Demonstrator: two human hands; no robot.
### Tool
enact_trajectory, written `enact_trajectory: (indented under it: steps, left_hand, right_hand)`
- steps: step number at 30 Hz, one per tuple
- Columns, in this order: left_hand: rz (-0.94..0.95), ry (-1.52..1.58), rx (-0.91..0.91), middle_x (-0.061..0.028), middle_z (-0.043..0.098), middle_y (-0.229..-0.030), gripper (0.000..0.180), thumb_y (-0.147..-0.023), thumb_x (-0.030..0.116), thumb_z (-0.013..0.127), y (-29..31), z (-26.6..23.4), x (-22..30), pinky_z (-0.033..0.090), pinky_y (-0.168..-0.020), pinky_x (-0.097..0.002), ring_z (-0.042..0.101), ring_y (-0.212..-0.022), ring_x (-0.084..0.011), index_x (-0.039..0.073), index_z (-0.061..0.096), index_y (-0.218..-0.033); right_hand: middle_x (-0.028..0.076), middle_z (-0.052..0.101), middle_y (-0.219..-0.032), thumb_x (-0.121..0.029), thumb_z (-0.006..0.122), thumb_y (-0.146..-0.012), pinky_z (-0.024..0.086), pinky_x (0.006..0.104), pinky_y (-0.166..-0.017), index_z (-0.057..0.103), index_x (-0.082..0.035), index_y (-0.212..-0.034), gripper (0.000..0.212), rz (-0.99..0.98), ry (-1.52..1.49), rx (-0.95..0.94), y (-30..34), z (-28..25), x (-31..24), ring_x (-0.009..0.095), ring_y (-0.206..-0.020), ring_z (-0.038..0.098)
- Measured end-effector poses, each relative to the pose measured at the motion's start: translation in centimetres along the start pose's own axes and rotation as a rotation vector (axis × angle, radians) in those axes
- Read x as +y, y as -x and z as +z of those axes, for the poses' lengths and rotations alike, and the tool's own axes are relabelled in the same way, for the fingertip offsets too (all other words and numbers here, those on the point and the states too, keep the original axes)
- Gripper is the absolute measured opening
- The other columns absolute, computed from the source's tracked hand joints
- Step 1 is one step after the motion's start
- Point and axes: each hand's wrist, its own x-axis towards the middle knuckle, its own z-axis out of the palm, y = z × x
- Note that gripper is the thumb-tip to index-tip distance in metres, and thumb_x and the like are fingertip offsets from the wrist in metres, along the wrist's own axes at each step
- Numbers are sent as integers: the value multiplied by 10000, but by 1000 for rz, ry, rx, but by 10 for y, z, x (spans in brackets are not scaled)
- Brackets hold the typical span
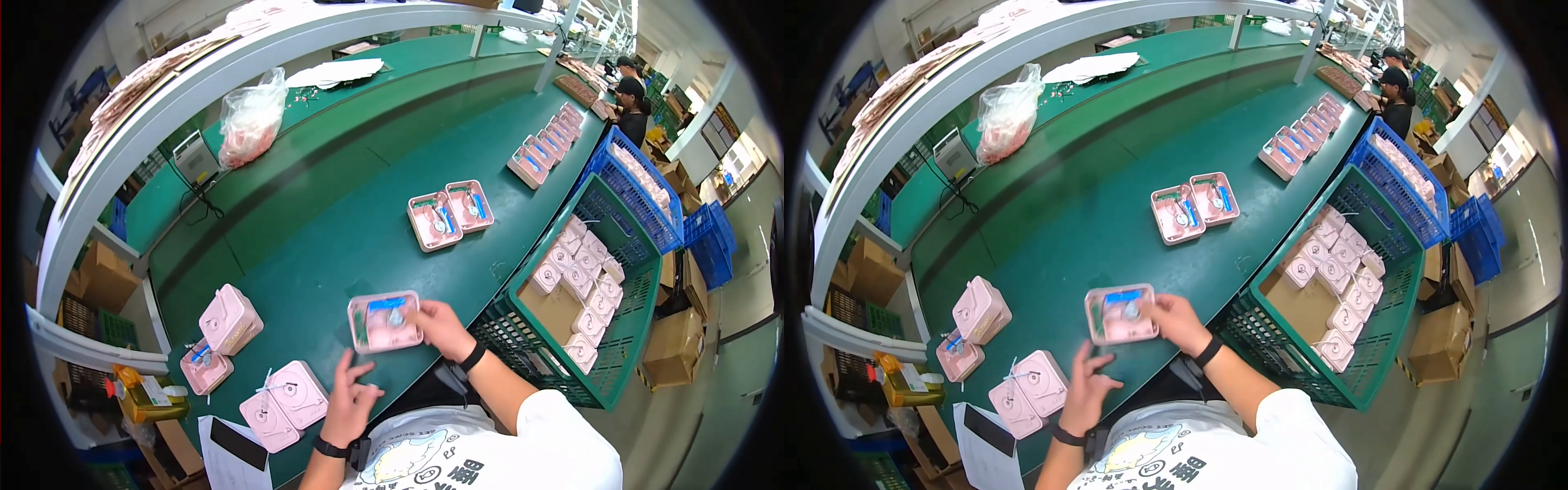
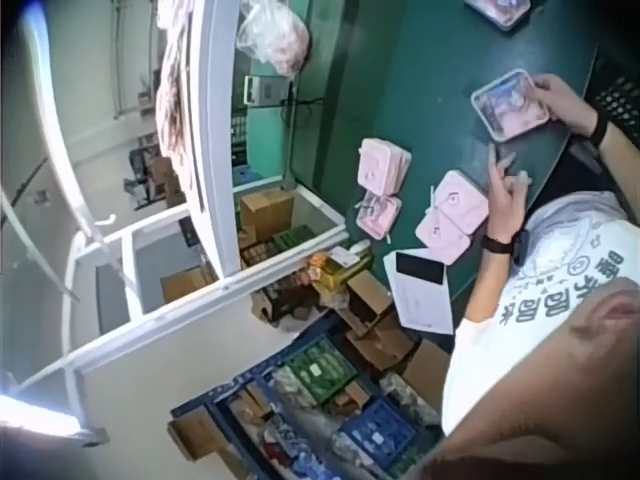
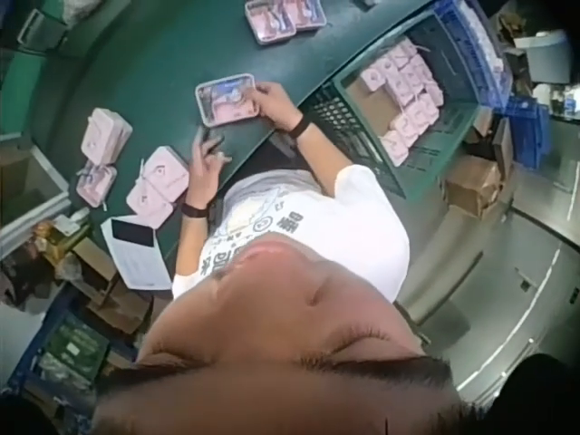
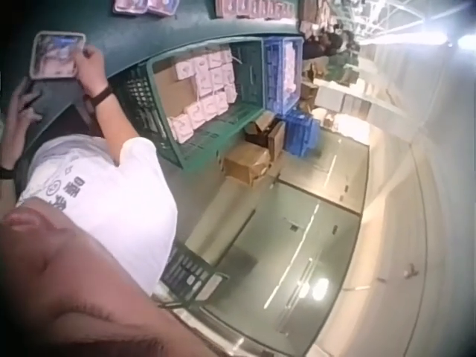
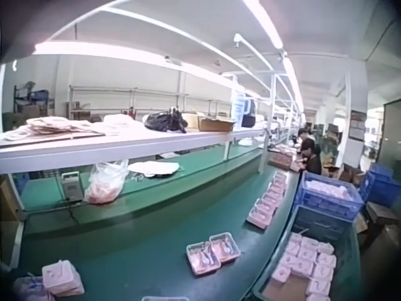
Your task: The person assembles a pink electronic device by inserting a white component and threading a wire through it before placing the unit into a green crate.
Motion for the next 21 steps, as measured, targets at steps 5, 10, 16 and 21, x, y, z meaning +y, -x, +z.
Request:
enact_trajectory:
  steps: [5, 10, 16, 21]
  left_hand:
    - [144, -458, -165, -213, 685, -1603, 875, -1031, 108, 893, -3, 0, 0, 635, -1035, -379, 799, -1118, -215, 8, 439, -1773]
    - [172, -450, -173, -210, 701, -1575, 836, -1018, 111, 910, -5, -7, -5, 640, -996, -358, 798, -1093, -189, 3, 488, -1732]
    - [103, -391, -185, -201, 716, -1544, 770, -1027, 188, 916, -2, -6, -3, 635, -979, -365, 791, -1105, -218, -10, 555, -1677]
    - [163, -460, -193, -195, 714, -1530, 711, -1014, 78, 899, -9, -9, -2, 632, -968, -340, 798, -1081, -185, 3, 583, -1647]
  right_hand:
    - [118, 811, -1250, -288, 743, -1189, 643, 377, -997, 716, -8, -1431, 370, -39, -512, 127, -56, -23, -15, 222, -1041, 796]
    - [155, 750, -1413, -221, 715, -1190, 649, 418, -1019, 667, 37, -1480, 390, -272, -826, 153, -70, -13, -15, 271, -1215, 782]
    - [218, 530, -1724, -260, 789, -1129, 622, 437, -1087, 603, 2, -1604, 573, -393, -553, 497, -38, 24, 6, 325, -1453, 683]
    - [275, 360, -1840, -444, 914, -962, 450, 647, -1268, 553, -151, -1730, 898, -707, 721, 708, -48, 16, -30, 497, -1645, 453]
